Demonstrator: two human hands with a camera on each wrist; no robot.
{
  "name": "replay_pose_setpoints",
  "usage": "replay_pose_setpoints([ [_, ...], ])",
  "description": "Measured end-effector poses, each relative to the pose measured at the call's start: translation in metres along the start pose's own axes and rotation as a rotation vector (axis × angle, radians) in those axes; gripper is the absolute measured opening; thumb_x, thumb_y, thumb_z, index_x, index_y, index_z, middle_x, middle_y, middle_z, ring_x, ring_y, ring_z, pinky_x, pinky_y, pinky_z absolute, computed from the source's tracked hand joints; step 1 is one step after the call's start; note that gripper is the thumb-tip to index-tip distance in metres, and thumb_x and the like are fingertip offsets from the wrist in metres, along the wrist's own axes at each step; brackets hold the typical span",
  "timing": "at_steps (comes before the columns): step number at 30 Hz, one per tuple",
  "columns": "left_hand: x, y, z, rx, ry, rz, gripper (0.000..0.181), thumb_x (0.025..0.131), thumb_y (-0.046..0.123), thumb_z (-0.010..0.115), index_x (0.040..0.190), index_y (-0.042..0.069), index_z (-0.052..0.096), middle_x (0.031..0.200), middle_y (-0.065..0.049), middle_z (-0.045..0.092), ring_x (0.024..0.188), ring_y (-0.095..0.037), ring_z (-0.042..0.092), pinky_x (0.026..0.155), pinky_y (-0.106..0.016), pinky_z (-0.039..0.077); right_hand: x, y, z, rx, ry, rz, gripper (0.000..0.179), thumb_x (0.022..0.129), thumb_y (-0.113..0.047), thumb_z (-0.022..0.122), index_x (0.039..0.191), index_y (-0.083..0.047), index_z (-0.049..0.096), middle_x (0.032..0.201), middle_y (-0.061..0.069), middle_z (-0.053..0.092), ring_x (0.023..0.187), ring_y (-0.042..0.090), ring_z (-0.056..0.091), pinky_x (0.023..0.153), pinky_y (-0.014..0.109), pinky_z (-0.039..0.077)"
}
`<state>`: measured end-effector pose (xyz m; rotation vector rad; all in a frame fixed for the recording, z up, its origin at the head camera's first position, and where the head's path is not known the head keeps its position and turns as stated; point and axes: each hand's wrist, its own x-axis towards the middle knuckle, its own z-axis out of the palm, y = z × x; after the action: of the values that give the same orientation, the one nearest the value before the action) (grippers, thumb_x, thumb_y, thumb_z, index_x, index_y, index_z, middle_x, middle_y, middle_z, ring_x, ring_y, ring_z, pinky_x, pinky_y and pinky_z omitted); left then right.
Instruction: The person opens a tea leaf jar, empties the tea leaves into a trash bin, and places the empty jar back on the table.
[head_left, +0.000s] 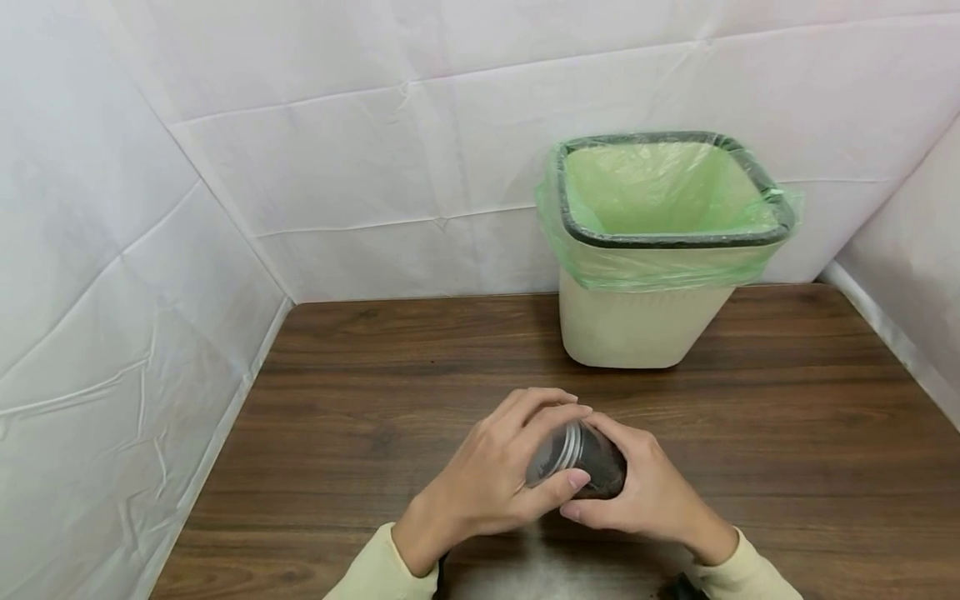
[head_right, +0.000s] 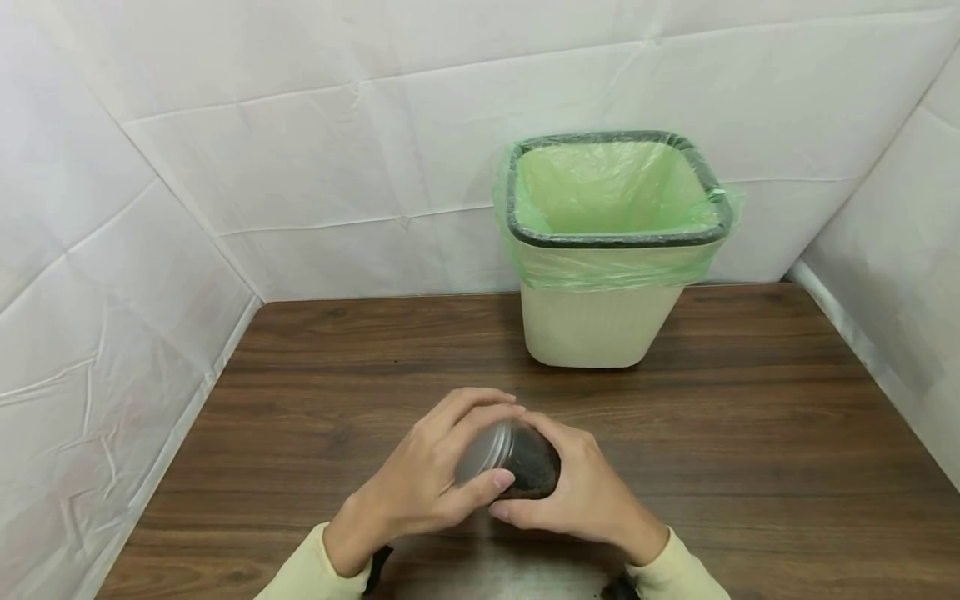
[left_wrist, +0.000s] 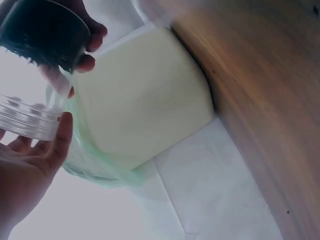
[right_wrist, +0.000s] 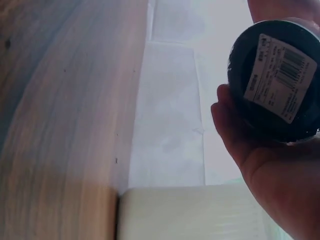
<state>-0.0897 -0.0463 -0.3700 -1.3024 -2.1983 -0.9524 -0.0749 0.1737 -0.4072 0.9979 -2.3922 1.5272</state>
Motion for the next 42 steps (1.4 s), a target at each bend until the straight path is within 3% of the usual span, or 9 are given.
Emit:
replay_pose_setpoints([
  [4,0.007,-0.002,-0.003,-0.022,-0.001,0.093,0.052,0.102,0.049,0.046,0.134,0.012,0.061,0.131,-0.005,0.057,0.123,-0.015,0.053,0.104,-0.027,0.044,-0.001,0.002,-0.003,0.15,-0.047,0.01,0.069,0.073,-0.015,0.087,0.135,-0.015,0.057,0.103,-0.001,0.068,0.084,0.016,0.065,0.069,0.03,0.055],
  [8,0.016,0.001,-0.007,-0.044,-0.012,0.174,0.05,0.1,0.047,0.046,0.13,0.011,0.064,0.13,-0.005,0.059,0.123,-0.014,0.053,0.105,-0.027,0.042,0.0,0.007,-0.005,0.314,-0.105,-0.013,0.054,0.079,-0.013,0.078,0.13,-0.01,0.059,0.105,0.005,0.068,0.088,0.019,0.066,0.074,0.032,0.056],
  [12,0.025,0.006,-0.009,-0.069,-0.028,0.259,0.047,0.098,0.043,0.046,0.126,0.011,0.066,0.128,-0.007,0.059,0.123,-0.015,0.052,0.105,-0.028,0.041,0.003,0.016,-0.004,0.456,-0.17,-0.128,0.042,0.09,-0.022,0.064,0.128,-0.006,0.06,0.107,0.01,0.068,0.091,0.022,0.067,0.077,0.036,0.056],
  [15,0.03,0.009,-0.009,-0.086,-0.033,0.295,0.044,0.097,0.04,0.047,0.124,0.011,0.066,0.127,-0.008,0.06,0.123,-0.015,0.053,0.105,-0.029,0.041,0.006,0.022,-0.002,0.504,-0.2,-0.188,0.043,0.095,-0.035,0.057,0.126,-0.007,0.063,0.107,0.009,0.067,0.092,0.024,0.065,0.077,0.037,0.056],
  [21,0.032,0.012,-0.006,-0.092,-0.026,0.287,0.04,0.096,0.037,0.049,0.12,0.012,0.068,0.123,-0.005,0.061,0.119,-0.014,0.054,0.102,-0.026,0.042,0.007,0.028,-0.001,0.528,-0.235,-0.217,0.045,0.094,-0.037,0.052,0.126,-0.008,0.062,0.111,0.01,0.064,0.096,0.024,0.063,0.078,0.037,0.056],
  [29,0.029,0.008,-0.003,-0.101,0.01,0.259,0.034,0.097,0.035,0.05,0.114,0.014,0.071,0.119,-0.003,0.063,0.114,-0.012,0.057,0.1,-0.025,0.044,0.007,0.027,0.0,0.524,-0.247,-0.203,0.046,0.095,-0.037,0.052,0.123,-0.001,0.062,0.104,0.013,0.067,0.09,0.024,0.065,0.075,0.038,0.057],
  [35,0.028,0.008,-0.002,-0.141,0.02,0.228,0.03,0.097,0.031,0.05,0.11,0.014,0.071,0.116,-0.002,0.064,0.11,-0.01,0.058,0.098,-0.023,0.044,0.005,0.02,-0.003,0.525,-0.264,-0.159,0.046,0.092,-0.031,0.067,0.124,0.0,0.057,0.105,0.016,0.066,0.089,0.024,0.066,0.076,0.036,0.057],
  [42,0.029,0.01,-0.002,-0.12,0.042,0.197,0.027,0.097,0.031,0.05,0.104,0.016,0.071,0.111,0.001,0.064,0.103,-0.008,0.058,0.094,-0.022,0.045,0.004,0.009,-0.005,0.408,-0.236,-0.113,0.052,0.082,-0.019,0.077,0.128,-0.005,0.056,0.109,0.014,0.065,0.094,0.024,0.065,0.084,0.035,0.055],
])
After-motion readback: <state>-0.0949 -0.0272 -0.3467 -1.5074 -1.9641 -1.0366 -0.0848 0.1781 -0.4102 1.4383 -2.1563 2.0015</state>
